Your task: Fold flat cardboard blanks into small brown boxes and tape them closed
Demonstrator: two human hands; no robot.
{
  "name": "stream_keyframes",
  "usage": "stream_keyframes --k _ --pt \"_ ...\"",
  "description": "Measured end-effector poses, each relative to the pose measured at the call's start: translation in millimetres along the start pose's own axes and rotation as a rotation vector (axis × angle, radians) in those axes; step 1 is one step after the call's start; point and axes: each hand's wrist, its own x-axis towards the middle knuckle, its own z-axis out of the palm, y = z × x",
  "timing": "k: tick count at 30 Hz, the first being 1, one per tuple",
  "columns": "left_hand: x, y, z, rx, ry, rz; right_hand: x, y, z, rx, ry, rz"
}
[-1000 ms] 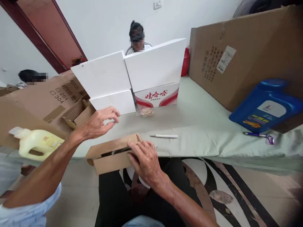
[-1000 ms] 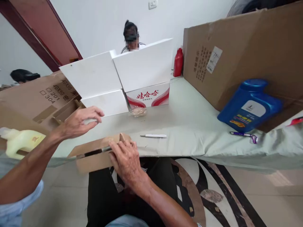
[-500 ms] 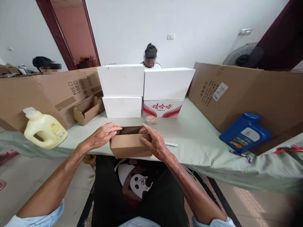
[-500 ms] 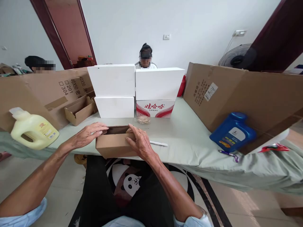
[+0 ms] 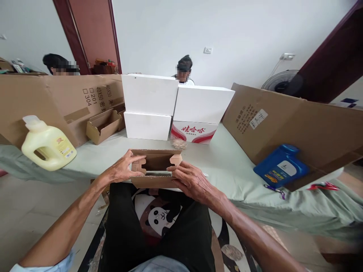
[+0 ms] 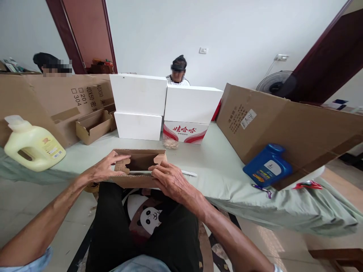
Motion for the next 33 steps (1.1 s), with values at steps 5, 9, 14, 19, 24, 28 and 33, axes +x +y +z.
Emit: stream_keyframes --k 5,9,14,19,24,28,33 --pt "1.1 6.2 0.8 -0.014 -0.092 0.019 18.4 14.3 -13.2 -0.044 -0.144 -0.113" --pt "0.6 10.6 -6.1 -0.074 -0.089 0.059 22.8 20.5 -13.8 -0.135 -0.156 -0.160" --pt "-7.2 -6.4 -13.9 -0.422 -0.050 0.136 9.7 37.8 -4.1 -0.115 0.054 -0.059" --pt "-13.0 -17.9 -5.0 -0.556 -0.017 0.123 -9.4 56.9 10.3 -0.021 0.321 0.183" --pt "-9.4 -13.7 19.1 -0.456 0.208 0.084 -21.6 63.2 25.9 0.082 0.479 0.358" --pt "0.1 -22.3 36.5 -0.428 0.447 0.035 -26.7 62.4 39.9 0.217 0.585 0.491" --pt "10.2 -24.7 47.7 -0.347 0.683 -0.073 -35.8 61.6 65.9 0.539 0.485 0.636"
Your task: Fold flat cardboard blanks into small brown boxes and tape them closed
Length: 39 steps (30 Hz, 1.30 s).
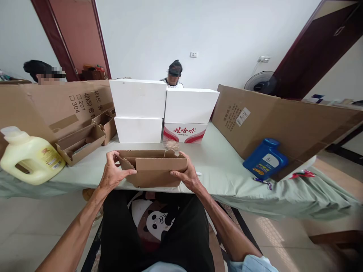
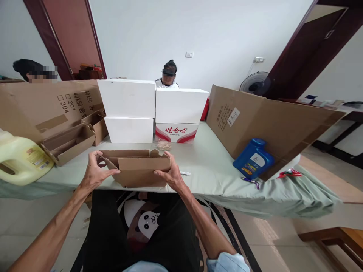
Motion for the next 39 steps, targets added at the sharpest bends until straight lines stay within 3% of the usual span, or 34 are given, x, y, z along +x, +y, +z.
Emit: stream_keyframes --k 4,8,11,15,17,21,25,27,29,32,34,37,39 --pt "0.1 8.0 8.2 0.159 0.158 -0.050 -21.5 12.9 8.1 0.165 -0.290 0.176" --pt "10.0 14.1 18.7 0.201 0.210 -0.041 -42.6 14.5 -2.5 0.039 -0.278 0.179" --pt "21.6 7.8 21.4 0.162 0.123 0.012 -49.3 12.8 -40.9 -0.047 -0.071 0.194" --pt "19.9 -27.0 17.0 0.309 -0.039 -0.030 -41.7 23.2 -128.6 -0.216 0.585 0.160" --pt "8.7 -50.7 18.4 0.326 -0.115 -0.027 -29.3 38.3 -171.1 -0.381 0.800 0.222" --pt "-22.1 -76.8 31.2 0.318 -0.181 -0.025 10.6 74.7 -223.4 -0.621 0.864 0.488" --pt "-45.5 -58.6 33.2 0.296 -0.180 -0.002 63.3 101.6 -230.3 -0.674 0.803 0.671" --pt "-47.5 -48.3 24.8 0.335 -0.174 0.039 91.1 119.5 -226.9 -0.690 0.750 0.736" --pt "-44.9 -44.7 7.2 0.461 -0.071 0.083 116.9 146.2 -224.3 -0.698 0.711 0.769" --pt "-39.6 -49.8 -33.7 0.726 0.113 0.090 144.5 192.5 -223.1 -0.730 0.637 0.742" --pt "-33.2 -59.8 -62.5 0.864 0.175 0.046 155.1 217.8 -224.1 -0.775 0.591 0.737" --pt "-14.2 -83.0 -92.6 0.976 0.154 -0.018 167.3 241.1 -226.5 -0.819 0.530 0.745" --pt "1.5 -97.9 -100.1 1.023 0.124 -0.029 174.5 248.3 -227.6 -0.820 0.511 0.770"
